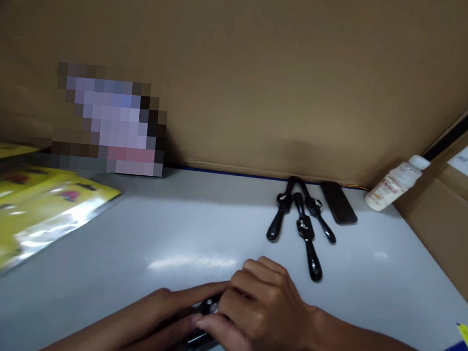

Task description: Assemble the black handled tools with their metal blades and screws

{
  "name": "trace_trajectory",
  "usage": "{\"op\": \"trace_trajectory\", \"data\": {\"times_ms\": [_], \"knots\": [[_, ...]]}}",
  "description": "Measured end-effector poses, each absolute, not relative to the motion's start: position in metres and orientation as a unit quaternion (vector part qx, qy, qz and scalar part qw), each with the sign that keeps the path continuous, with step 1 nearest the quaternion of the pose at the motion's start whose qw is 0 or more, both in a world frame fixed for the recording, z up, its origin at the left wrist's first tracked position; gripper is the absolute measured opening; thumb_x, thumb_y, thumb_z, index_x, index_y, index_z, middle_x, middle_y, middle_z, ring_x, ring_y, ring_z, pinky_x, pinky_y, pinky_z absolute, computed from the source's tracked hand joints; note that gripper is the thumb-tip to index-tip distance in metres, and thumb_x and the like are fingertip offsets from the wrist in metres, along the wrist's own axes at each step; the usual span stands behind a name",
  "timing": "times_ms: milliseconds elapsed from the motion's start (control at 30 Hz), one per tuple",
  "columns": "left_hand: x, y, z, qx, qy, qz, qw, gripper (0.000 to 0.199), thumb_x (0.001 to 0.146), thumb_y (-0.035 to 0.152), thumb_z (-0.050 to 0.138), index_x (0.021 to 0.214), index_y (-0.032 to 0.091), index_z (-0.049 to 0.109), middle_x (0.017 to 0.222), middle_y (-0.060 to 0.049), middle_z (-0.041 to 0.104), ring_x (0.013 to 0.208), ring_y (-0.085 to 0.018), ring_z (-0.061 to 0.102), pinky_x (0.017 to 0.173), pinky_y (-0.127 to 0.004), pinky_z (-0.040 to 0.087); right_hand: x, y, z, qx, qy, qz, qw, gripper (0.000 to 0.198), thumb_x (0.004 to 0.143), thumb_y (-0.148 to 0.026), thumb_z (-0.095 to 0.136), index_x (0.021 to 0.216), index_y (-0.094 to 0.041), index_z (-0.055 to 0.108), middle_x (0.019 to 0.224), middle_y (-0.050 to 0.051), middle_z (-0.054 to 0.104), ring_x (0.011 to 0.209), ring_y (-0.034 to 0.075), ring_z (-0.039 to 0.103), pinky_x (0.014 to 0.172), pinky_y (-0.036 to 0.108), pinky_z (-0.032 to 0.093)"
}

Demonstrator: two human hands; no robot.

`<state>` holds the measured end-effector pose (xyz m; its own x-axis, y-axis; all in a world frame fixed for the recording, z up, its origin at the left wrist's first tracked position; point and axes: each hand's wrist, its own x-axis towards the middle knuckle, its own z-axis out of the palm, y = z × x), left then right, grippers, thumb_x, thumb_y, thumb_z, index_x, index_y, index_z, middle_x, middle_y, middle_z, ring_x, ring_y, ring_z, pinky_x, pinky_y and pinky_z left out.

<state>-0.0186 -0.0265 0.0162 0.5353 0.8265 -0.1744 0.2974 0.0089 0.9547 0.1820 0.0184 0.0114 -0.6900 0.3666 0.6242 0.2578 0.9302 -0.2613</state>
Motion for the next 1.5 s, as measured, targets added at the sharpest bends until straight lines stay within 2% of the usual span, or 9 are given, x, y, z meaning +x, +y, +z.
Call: {"op": "trace_trajectory", "data": {"times_ms": [167, 267, 567, 767, 1033, 1200, 1267, 1433, 1500], "knots": [[-0.015, -0.02, 0.041, 0.674, 0.398, 0.199, 0.59, 0.034, 0.1, 0.03, 0.041, 0.121, 0.021, 0.067, 0.109, -0.005, 0.072, 0.098, -0.018, 0.062, 0.092, -0.029, 0.047, 0.188, 0.015, 0.022, -0.134, -0.922, 0.104, 0.348, 0.023, 0.099, -0.02, 0.051, 0.086, -0.012, 0.068, 0.065, 0.002, 0.054, 0.061, 0.015, 0.045, 0.058, 0.03, 0.036], [-0.016, -0.018, 0.042, 0.681, 0.4, 0.188, 0.584, 0.034, 0.101, 0.028, 0.04, 0.122, 0.017, 0.064, 0.109, -0.007, 0.071, 0.094, -0.018, 0.061, 0.089, -0.03, 0.047, 0.189, 0.017, 0.021, -0.132, -0.924, 0.093, 0.347, 0.016, 0.097, -0.014, 0.052, 0.099, -0.01, 0.068, 0.069, 0.004, 0.057, 0.065, 0.016, 0.047, 0.06, 0.03, 0.038], [-0.016, -0.02, 0.038, 0.691, 0.407, 0.182, 0.569, 0.037, 0.101, 0.025, 0.04, 0.13, 0.017, 0.061, 0.11, -0.008, 0.072, 0.091, -0.017, 0.062, 0.086, -0.031, 0.047, 0.19, 0.018, 0.018, -0.157, -0.916, 0.1, 0.357, 0.026, 0.093, -0.009, 0.053, 0.069, -0.014, 0.06, 0.063, 0.003, 0.052, 0.061, 0.014, 0.041, 0.056, 0.031, 0.032], [-0.018, -0.025, 0.028, 0.685, 0.425, 0.216, 0.551, 0.04, 0.099, 0.029, 0.043, 0.135, 0.022, 0.059, 0.119, -0.007, 0.071, 0.104, -0.02, 0.061, 0.094, -0.032, 0.046, 0.188, 0.019, 0.019, -0.111, -0.93, 0.093, 0.338, 0.022, 0.098, -0.021, 0.053, 0.093, -0.01, 0.071, 0.064, 0.003, 0.058, 0.059, 0.015, 0.046, 0.054, 0.03, 0.037], [-0.018, -0.022, 0.027, 0.688, 0.407, 0.199, 0.567, 0.036, 0.101, 0.03, 0.04, 0.127, 0.021, 0.063, 0.113, -0.005, 0.072, 0.096, -0.017, 0.062, 0.088, -0.029, 0.046, 0.188, 0.022, 0.022, -0.174, -0.918, 0.088, 0.345, 0.033, 0.098, -0.017, 0.05, 0.069, -0.015, 0.065, 0.061, 0.002, 0.058, 0.056, 0.013, 0.045, 0.053, 0.029, 0.037], [-0.02, -0.025, 0.023, 0.684, 0.443, 0.194, 0.546, 0.044, 0.098, 0.031, 0.044, 0.14, 0.023, 0.055, 0.122, -0.008, 0.07, 0.105, -0.021, 0.061, 0.094, -0.033, 0.046, 0.189, 0.02, 0.022, -0.152, -0.925, 0.094, 0.336, 0.039, 0.098, -0.019, 0.048, 0.062, -0.016, 0.062, 0.055, 0.001, 0.051, 0.052, 0.013, 0.04, 0.051, 0.03, 0.032], [-0.02, -0.025, 0.024, 0.685, 0.447, 0.194, 0.542, 0.045, 0.099, 0.03, 0.044, 0.142, 0.023, 0.054, 0.124, -0.008, 0.069, 0.107, -0.021, 0.061, 0.095, -0.033, 0.046, 0.189, 0.02, 0.022, -0.144, -0.928, 0.091, 0.33, 0.039, 0.099, -0.02, 0.048, 0.063, -0.016, 0.063, 0.054, 0.001, 0.051, 0.052, 0.013, 0.039, 0.05, 0.03, 0.031], [-0.018, -0.022, 0.033, 0.703, 0.406, 0.195, 0.55, 0.039, 0.101, 0.026, 0.038, 0.13, 0.023, 0.063, 0.105, -0.005, 0.075, 0.088, -0.016, 0.064, 0.083, -0.027, 0.049, 0.19, 0.018, 0.023, -0.121, -0.926, 0.104, 0.342, 0.028, 0.097, -0.018, 0.051, 0.077, -0.013, 0.069, 0.057, 0.002, 0.054, 0.053, 0.014, 0.042, 0.051, 0.03, 0.033], [-0.017, -0.021, 0.035, 0.706, 0.411, 0.195, 0.543, 0.039, 0.101, 0.025, 0.038, 0.132, 0.022, 0.062, 0.11, -0.006, 0.074, 0.091, -0.017, 0.065, 0.085, -0.028, 0.049, 0.191, 0.018, 0.023, -0.119, -0.928, 0.1, 0.338, 0.025, 0.097, -0.018, 0.051, 0.082, -0.011, 0.071, 0.059, 0.002, 0.056, 0.054, 0.014, 0.045, 0.052, 0.03, 0.035]]}}
